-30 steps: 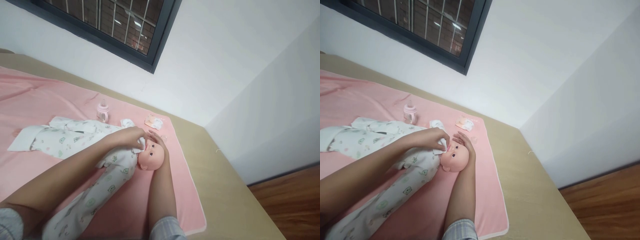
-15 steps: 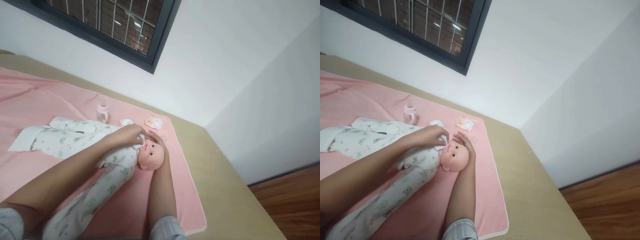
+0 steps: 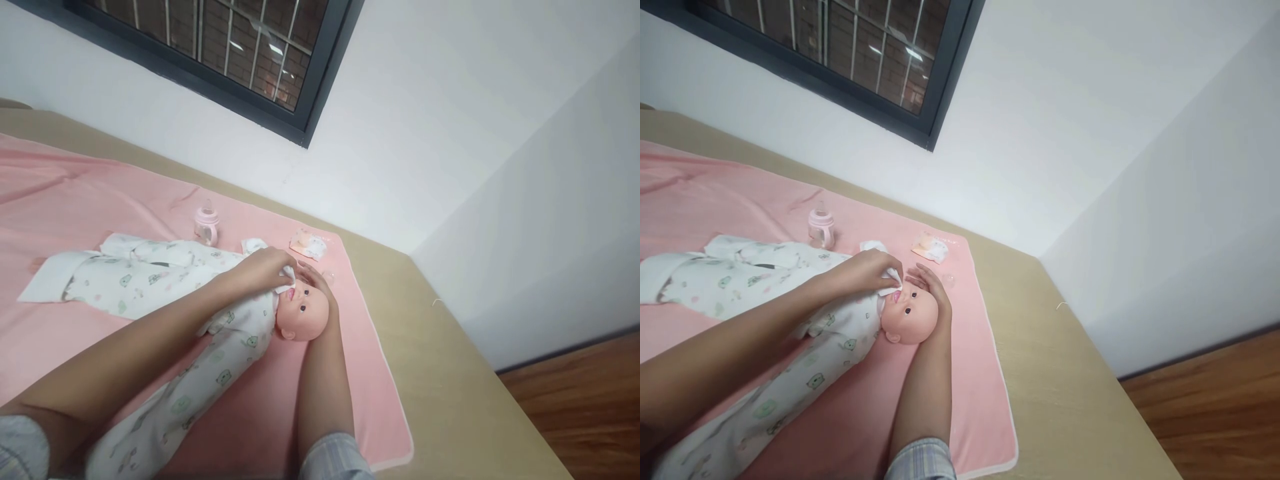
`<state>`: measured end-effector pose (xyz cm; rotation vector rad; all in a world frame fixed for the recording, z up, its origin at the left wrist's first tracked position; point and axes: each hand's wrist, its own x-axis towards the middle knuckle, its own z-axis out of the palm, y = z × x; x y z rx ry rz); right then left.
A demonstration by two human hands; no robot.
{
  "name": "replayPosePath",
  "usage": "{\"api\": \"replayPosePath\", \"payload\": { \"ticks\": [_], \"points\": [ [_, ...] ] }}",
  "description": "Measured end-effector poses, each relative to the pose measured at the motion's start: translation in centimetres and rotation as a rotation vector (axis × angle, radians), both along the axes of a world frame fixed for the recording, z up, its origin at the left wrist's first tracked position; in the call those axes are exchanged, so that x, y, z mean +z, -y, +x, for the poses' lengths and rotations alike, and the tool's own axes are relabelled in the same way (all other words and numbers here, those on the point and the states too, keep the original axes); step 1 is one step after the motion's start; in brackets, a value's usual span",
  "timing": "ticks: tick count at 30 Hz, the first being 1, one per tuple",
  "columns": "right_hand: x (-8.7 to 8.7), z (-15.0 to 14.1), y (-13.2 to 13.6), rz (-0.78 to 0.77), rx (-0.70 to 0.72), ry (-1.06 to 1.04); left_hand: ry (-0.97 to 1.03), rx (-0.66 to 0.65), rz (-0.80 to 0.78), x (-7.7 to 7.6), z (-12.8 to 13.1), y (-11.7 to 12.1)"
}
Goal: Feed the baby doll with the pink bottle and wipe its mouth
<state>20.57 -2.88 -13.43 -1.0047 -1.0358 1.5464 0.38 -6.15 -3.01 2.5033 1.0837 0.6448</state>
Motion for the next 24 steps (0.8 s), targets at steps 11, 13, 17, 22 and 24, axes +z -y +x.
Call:
{"api": "replayPosePath", "payload": {
  "ticks": [11,13,17,22,24],
  "points": [
    [0.6,0.1,0.3,-0.033,0.002,0.004,0.000,-0.093,-0.108,1.5,-0.1,1.4],
    [0.5,0.1,0.3,-0.047,0.017,-0.007,-0.015,-0.106,-0.136,1.3,0.0,1.4],
    [0.4,0.1,0.3,-0.069,0.018,-0.008,-0.013,-0.099,-0.121,1.1,0.1,1.4],
    [0.5,0.1,0.3,-0.043,0.000,0.002,-0.024,-0.041,-0.066,1.3,0.4,1.5],
    [0.5,0.0,0.3,-0.038,-0.004,0.008,-0.025,-0.031,-0.066,1.2,0.5,1.5]
  ]
}}
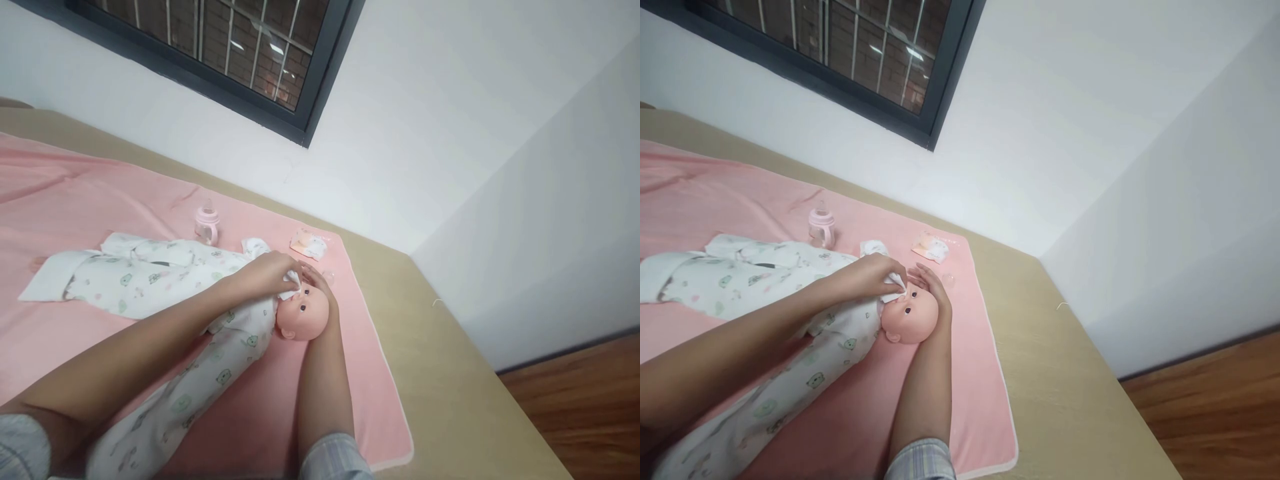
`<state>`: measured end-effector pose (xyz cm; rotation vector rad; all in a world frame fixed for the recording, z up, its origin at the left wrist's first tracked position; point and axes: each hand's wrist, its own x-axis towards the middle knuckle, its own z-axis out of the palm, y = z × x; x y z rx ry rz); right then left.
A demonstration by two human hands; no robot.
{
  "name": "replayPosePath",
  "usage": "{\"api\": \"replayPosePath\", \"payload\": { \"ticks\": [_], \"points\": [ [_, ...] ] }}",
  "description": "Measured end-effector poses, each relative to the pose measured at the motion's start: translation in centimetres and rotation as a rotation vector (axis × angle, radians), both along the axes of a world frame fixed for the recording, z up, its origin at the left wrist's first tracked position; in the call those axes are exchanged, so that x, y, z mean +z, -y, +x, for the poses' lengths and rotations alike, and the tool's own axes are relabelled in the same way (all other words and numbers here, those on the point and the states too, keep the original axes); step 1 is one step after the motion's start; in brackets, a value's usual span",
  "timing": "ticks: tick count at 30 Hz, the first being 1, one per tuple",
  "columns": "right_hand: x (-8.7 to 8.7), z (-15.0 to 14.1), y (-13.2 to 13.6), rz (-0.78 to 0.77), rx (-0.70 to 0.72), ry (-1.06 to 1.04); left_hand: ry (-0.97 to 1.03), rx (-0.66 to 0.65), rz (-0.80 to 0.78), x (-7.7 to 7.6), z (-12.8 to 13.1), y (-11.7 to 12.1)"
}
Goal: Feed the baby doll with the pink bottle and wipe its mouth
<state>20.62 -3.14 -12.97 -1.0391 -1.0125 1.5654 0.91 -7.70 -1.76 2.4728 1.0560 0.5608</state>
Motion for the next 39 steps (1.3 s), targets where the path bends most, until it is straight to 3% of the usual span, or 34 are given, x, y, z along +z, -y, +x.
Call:
{"api": "replayPosePath", "payload": {
  "ticks": [9,15,19,23,39],
  "points": [
    [-0.4,-0.1,-0.1,0.019,-0.026,-0.016,-0.002,0.045,0.033,-0.4,0.0,-0.4],
    [0.2,-0.2,0.6,0.032,-0.026,-0.034,-0.004,0.043,0.044,0.8,-1.1,-0.1],
    [0.6,-0.3,0.7,0.016,-0.030,-0.028,-0.058,-0.006,-0.034,1.4,-1.5,0.2],
    [0.6,-0.3,0.6,0.001,-0.033,-0.042,-0.121,-0.057,-0.099,1.1,-1.3,0.3],
    [1.1,-0.5,1.0,0.021,-0.050,-0.002,-0.140,0.066,0.024,0.0,-1.1,-0.4]
  ]
}}
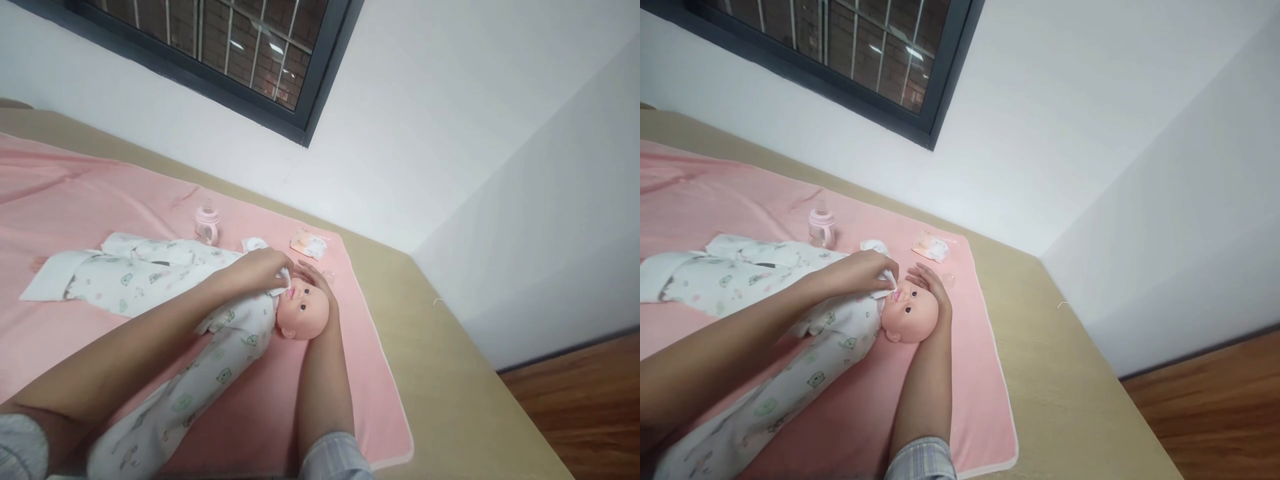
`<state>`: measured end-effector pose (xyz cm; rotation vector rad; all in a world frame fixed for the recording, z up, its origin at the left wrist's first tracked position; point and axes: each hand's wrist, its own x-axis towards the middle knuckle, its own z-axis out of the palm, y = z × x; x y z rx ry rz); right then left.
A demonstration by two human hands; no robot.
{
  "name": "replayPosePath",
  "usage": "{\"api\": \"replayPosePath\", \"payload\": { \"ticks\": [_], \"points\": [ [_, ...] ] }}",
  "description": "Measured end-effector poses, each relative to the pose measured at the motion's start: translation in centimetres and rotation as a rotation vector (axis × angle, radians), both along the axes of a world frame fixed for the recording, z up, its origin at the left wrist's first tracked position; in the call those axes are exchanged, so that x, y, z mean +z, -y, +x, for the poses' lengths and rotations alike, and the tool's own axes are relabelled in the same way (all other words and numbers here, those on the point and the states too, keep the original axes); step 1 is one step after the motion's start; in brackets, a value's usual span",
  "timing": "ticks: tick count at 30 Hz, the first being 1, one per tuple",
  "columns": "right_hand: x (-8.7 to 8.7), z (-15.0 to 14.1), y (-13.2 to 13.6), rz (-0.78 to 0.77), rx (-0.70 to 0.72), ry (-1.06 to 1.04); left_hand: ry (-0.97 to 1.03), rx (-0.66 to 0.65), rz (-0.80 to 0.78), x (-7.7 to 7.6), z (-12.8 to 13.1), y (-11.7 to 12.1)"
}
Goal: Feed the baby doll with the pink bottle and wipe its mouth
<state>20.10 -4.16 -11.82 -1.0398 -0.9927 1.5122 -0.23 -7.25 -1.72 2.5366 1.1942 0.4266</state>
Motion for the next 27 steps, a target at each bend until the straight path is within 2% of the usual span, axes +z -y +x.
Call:
{"api": "replayPosePath", "payload": {
  "ticks": [13,23,27],
  "points": [
    [-1.9,0.6,-1.6,0.008,0.051,-0.032,0.091,0.034,0.022,-0.4,0.8,0.0],
    [-0.6,0.5,-1.1,0.005,0.017,0.017,0.135,-0.073,-0.036,0.5,0.6,1.1],
    [-0.4,0.6,-1.0,0.009,0.034,0.018,0.104,-0.061,-0.048,0.4,0.8,1.4]
  ]
}}
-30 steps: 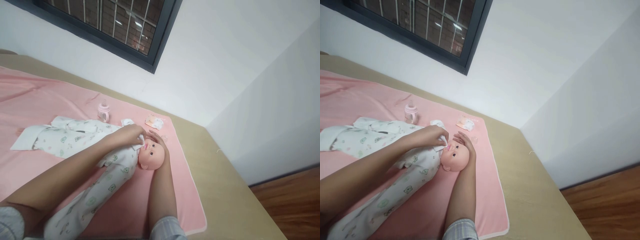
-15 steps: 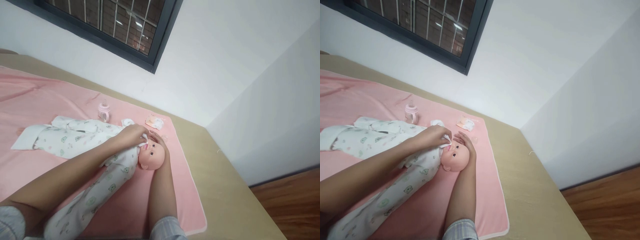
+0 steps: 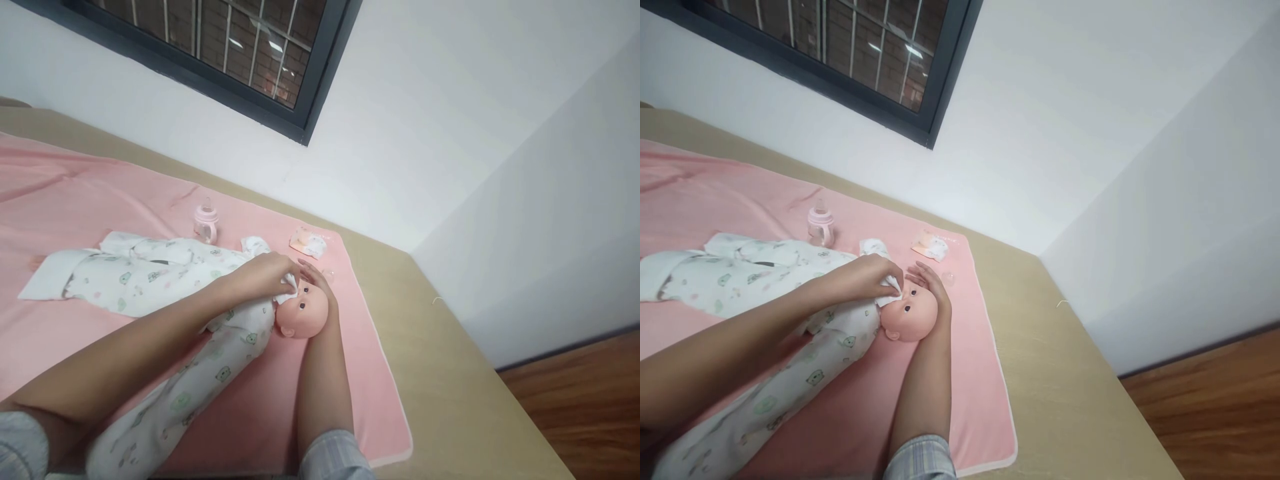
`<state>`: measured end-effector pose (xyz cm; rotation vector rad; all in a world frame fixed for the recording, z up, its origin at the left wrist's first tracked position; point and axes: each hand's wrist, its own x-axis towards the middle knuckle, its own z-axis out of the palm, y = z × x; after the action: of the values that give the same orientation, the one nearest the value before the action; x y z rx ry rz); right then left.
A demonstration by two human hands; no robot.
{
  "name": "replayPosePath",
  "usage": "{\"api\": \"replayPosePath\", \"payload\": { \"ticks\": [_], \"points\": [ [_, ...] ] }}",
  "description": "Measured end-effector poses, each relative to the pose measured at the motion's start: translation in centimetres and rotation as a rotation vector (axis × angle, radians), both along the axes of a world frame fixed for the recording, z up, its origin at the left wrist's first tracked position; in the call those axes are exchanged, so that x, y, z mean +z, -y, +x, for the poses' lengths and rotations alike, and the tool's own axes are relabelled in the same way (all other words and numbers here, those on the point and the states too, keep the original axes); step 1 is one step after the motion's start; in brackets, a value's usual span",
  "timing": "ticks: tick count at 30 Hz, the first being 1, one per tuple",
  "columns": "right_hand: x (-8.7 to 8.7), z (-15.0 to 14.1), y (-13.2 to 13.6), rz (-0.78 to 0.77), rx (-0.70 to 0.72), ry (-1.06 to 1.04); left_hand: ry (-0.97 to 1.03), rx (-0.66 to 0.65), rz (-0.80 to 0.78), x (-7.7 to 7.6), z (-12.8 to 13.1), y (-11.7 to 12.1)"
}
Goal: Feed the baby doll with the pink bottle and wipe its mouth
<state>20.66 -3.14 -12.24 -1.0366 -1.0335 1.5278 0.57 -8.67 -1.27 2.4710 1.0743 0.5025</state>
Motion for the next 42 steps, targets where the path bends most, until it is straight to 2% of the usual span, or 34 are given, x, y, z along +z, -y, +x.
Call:
{"api": "replayPosePath", "payload": {
  "ticks": [10,14,17,20,24,27,31,34,36,39,42],
  "points": [
    [-0.8,-0.1,-0.6,-0.007,-0.007,-0.023,0.030,0.042,0.069,-0.7,0.3,-0.6],
    [-0.3,0.2,-0.7,0.038,0.050,-0.032,0.059,0.076,0.092,-0.8,-0.1,-1.1],
    [1.6,0.9,-0.5,0.120,0.118,-0.023,0.064,0.112,0.106,-0.3,-0.7,-1.5],
    [4.3,1.5,0.0,0.216,0.194,0.053,0.060,0.149,0.107,0.1,-1.3,-1.9],
    [8.3,1.0,1.6,0.335,0.370,0.291,0.097,0.189,0.117,0.3,-2.1,-2.5],
    [10.5,-0.2,2.9,0.374,0.504,0.477,0.132,0.213,0.101,0.6,-2.4,-2.6],
    [12.0,-1.3,3.9,0.412,0.469,0.572,0.181,0.212,0.066,0.8,-2.5,-2.4],
    [11.7,-1.0,3.7,0.405,0.366,0.529,0.230,0.257,0.060,0.8,-2.9,-2.5],
    [10.9,-0.3,3.1,0.376,0.272,0.485,0.278,0.311,0.050,0.8,-3.6,-3.0],
    [8.9,0.7,1.6,0.320,0.109,0.341,0.355,0.397,0.052,1.0,-5.6,-4.1],
    [6.1,1.2,0.2,0.224,0.030,0.186,0.419,0.522,0.086,1.2,-8.6,-5.4]
  ]
}}
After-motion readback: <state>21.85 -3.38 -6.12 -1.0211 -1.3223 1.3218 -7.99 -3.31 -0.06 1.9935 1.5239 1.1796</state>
